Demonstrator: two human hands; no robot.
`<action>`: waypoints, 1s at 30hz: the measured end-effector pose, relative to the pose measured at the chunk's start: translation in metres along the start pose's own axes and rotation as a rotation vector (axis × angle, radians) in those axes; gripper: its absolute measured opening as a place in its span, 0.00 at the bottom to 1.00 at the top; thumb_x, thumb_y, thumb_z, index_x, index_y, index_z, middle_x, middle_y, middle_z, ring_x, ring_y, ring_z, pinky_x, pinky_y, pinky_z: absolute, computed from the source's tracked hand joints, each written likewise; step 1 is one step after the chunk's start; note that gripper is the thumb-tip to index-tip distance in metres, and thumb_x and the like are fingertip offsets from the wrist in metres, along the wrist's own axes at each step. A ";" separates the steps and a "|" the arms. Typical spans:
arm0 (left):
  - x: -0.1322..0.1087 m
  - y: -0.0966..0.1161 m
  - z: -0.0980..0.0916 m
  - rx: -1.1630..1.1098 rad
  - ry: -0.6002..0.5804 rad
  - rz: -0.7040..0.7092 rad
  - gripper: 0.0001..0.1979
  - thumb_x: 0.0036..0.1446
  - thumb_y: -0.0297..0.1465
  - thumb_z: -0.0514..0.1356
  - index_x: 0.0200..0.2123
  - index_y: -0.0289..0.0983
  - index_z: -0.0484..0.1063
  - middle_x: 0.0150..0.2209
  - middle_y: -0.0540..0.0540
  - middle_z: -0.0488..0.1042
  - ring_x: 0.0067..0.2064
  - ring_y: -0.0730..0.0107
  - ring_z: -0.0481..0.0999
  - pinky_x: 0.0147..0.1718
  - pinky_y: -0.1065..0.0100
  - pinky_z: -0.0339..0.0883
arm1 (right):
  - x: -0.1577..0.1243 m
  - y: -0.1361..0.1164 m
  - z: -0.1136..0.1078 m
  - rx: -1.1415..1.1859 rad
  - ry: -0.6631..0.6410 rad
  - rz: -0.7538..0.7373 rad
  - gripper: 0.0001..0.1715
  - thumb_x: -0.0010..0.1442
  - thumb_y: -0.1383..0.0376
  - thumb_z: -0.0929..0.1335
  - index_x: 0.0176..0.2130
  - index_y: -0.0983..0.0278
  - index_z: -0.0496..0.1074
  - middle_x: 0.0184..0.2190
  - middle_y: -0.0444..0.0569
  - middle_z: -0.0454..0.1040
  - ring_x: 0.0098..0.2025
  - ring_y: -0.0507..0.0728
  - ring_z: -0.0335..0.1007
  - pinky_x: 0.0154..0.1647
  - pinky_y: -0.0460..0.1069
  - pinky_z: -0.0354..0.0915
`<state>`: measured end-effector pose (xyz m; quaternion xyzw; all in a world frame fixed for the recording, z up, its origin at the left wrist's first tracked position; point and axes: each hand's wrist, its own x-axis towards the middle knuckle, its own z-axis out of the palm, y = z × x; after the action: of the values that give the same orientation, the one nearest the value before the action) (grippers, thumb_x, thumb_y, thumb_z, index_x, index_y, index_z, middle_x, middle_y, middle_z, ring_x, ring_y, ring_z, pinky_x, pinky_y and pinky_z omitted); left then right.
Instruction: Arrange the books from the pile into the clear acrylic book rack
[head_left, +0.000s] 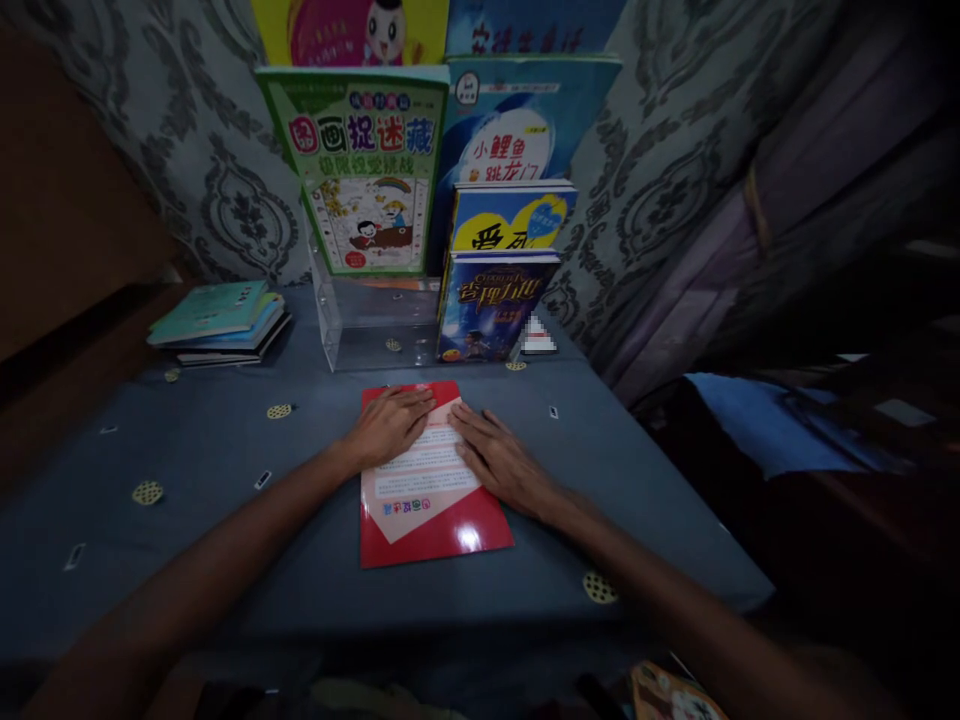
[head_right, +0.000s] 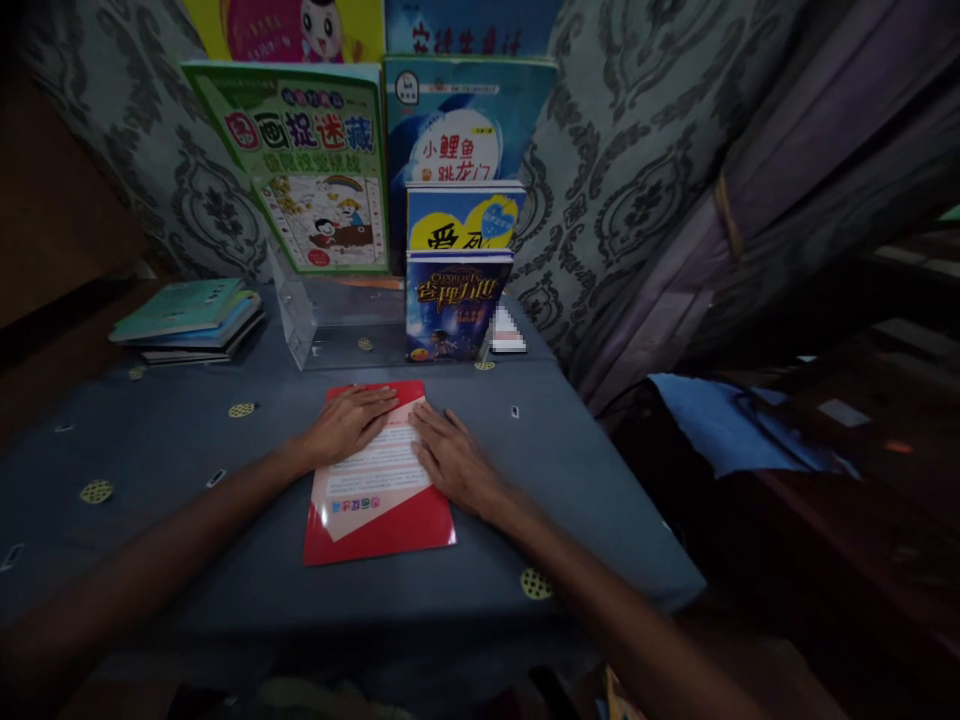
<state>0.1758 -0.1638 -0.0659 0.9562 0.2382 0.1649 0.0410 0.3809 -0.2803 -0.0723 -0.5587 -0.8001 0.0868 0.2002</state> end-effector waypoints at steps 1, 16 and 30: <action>0.000 0.000 0.000 0.000 0.005 0.002 0.19 0.69 0.32 0.49 0.58 0.38 0.71 0.60 0.42 0.72 0.62 0.63 0.70 0.64 0.54 0.58 | -0.004 -0.002 -0.001 0.005 -0.004 -0.002 0.30 0.70 0.62 0.57 0.68 0.65 0.58 0.67 0.58 0.60 0.70 0.61 0.52 0.69 0.65 0.52; -0.002 -0.003 0.003 -0.057 0.039 0.006 0.20 0.69 0.33 0.49 0.58 0.37 0.72 0.59 0.41 0.73 0.62 0.61 0.70 0.63 0.52 0.60 | -0.073 -0.044 -0.010 0.031 0.063 -0.046 0.31 0.70 0.64 0.60 0.69 0.61 0.54 0.66 0.54 0.62 0.68 0.59 0.56 0.68 0.62 0.57; -0.002 0.001 -0.005 -0.028 -0.020 0.045 0.21 0.69 0.33 0.47 0.59 0.37 0.69 0.61 0.41 0.70 0.64 0.61 0.68 0.63 0.51 0.58 | -0.103 -0.061 0.002 -0.013 0.213 -0.055 0.30 0.69 0.68 0.61 0.68 0.60 0.57 0.63 0.54 0.68 0.66 0.60 0.61 0.64 0.64 0.64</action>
<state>0.1728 -0.1653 -0.0616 0.9622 0.2140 0.1596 0.0531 0.3583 -0.3977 -0.0751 -0.5437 -0.7899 0.0162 0.2830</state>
